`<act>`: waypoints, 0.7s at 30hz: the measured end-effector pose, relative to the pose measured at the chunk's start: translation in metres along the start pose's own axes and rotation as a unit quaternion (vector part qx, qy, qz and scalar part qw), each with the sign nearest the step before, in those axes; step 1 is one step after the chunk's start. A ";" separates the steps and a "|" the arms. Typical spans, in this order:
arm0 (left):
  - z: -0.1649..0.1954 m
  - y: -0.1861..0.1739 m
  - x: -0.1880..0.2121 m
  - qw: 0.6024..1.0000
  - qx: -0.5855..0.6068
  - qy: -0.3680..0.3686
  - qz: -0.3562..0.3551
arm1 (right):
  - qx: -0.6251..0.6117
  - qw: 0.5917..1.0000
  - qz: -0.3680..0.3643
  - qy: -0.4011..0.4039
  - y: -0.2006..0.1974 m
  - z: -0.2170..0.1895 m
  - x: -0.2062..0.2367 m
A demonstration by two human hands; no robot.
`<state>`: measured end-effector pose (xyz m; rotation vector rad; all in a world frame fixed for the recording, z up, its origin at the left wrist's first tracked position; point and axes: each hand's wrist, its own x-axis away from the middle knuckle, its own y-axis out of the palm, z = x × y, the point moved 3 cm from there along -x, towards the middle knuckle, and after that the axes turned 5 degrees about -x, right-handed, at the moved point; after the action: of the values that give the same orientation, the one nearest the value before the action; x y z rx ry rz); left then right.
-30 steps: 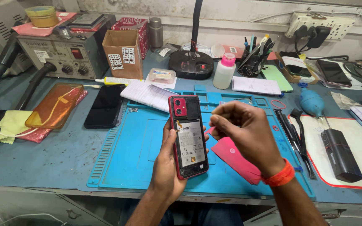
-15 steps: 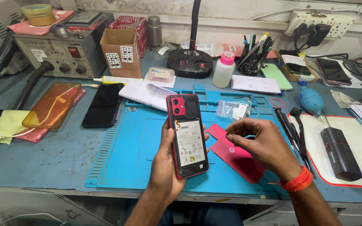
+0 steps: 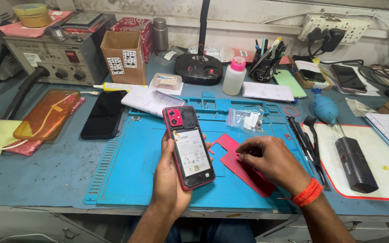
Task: The person removes a rubber band and a clear case from a red smartphone, then pries off the back cover and places the phone face-down on a blue repair mat. They use a screwdriver to unscrew screws from the exposed rear panel of the phone.
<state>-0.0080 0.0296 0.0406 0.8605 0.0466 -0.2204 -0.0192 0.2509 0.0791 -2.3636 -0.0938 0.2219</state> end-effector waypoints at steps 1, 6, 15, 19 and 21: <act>0.000 0.000 0.000 1.000 0.008 0.000 0.005 | -0.002 1.000 0.000 0.004 0.000 0.001 -0.001; -0.001 -0.001 -0.001 0.999 0.013 -0.019 0.029 | 0.015 1.000 0.009 -0.004 -0.010 0.005 -0.003; 0.000 0.003 0.001 0.999 0.003 -0.019 0.036 | 0.021 0.999 0.009 -0.037 -0.006 -0.007 0.017; 0.000 0.004 0.000 0.999 0.008 -0.018 0.036 | -0.023 0.998 -0.052 -0.022 -0.001 -0.013 0.020; 0.000 0.004 0.000 0.999 0.003 -0.014 0.035 | -0.056 0.993 -0.095 0.036 0.008 -0.013 0.023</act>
<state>-0.0071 0.0321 0.0430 0.8635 -0.0112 -0.1665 0.0060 0.2393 0.0795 -2.4517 -0.3029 0.0391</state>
